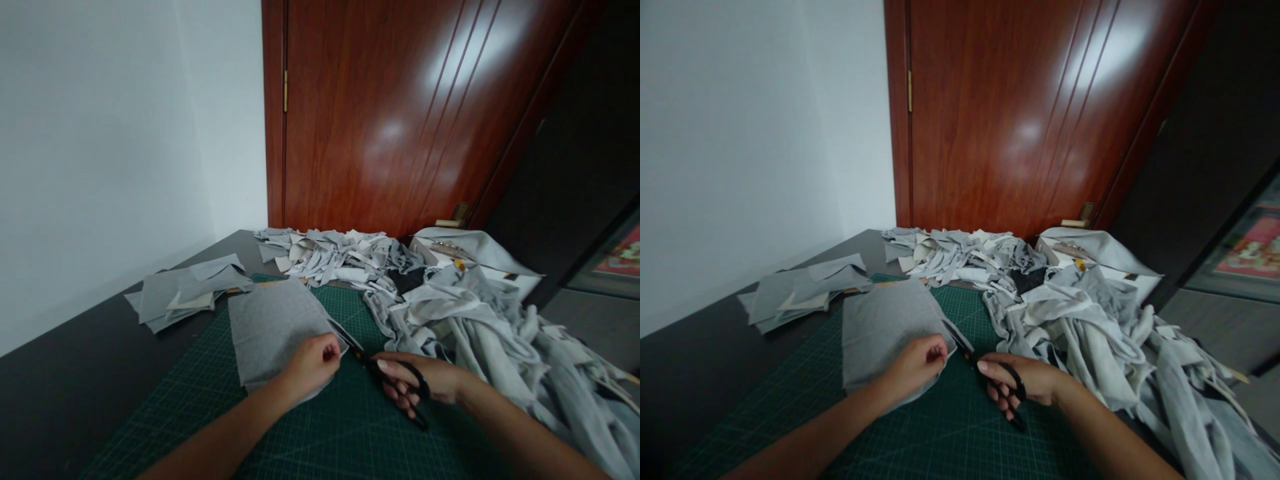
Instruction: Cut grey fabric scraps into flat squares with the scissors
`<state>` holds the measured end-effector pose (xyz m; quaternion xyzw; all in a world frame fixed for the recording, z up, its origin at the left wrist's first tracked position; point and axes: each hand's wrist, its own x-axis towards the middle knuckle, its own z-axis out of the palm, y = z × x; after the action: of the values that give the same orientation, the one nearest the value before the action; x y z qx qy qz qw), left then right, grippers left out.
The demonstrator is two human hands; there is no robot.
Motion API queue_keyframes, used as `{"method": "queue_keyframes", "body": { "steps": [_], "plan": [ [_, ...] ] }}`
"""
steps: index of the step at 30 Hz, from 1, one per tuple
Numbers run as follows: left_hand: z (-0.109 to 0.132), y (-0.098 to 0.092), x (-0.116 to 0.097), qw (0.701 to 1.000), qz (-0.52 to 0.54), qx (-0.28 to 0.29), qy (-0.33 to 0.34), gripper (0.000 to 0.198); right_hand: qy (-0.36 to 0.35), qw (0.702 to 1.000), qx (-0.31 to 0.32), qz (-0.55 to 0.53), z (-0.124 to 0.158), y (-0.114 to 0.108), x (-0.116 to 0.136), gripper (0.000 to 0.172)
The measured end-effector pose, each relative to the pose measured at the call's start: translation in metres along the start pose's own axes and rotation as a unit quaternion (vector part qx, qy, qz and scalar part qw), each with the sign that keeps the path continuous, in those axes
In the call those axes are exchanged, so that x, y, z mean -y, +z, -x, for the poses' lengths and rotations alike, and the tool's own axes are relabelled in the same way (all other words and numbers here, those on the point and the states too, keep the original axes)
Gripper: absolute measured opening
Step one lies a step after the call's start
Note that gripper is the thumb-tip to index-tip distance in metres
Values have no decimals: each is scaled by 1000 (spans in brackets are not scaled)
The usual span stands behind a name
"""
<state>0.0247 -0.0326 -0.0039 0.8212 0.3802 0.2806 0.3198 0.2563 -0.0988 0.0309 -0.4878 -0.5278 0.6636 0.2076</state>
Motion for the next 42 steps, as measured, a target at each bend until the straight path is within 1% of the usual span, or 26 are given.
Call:
{"method": "queue_keyframes", "body": {
  "steps": [3, 7, 12, 17, 25, 33, 38, 42],
  "plan": [
    [1, 0, 0, 1000, 0, 3, 3, 13, -10, 1000, 1, 7, -12, 2, 6, 58],
    [2, 0, 0, 1000, 3, 9, 10, 13, 0, 1000, -5, 6, -27, 3, 11, 60],
    [2, -1, 3, 1000, 2, 18, 20, 13, -13, 1000, -6, 12, -35, 5, 14, 61],
    [2, 0, 2, 1000, 2, 17, 24, 14, -24, 1000, -3, -10, -34, 8, 13, 57],
    [2, -1, 1, 1000, 1, 13, 24, 14, -32, 999, -15, 2, -32, 10, 11, 54],
    [2, -1, 1, 1000, 0, 16, 20, 14, -37, 998, -48, 10, -31, 15, 12, 55],
    [1, -4, -1, 999, 16, 35, 5, 12, -42, 998, -50, 23, -30, 13, 12, 56],
    [1, -3, -3, 995, 69, 67, -9, 11, -27, 999, -22, 10, -21, 4, 7, 55]
  ]
}}
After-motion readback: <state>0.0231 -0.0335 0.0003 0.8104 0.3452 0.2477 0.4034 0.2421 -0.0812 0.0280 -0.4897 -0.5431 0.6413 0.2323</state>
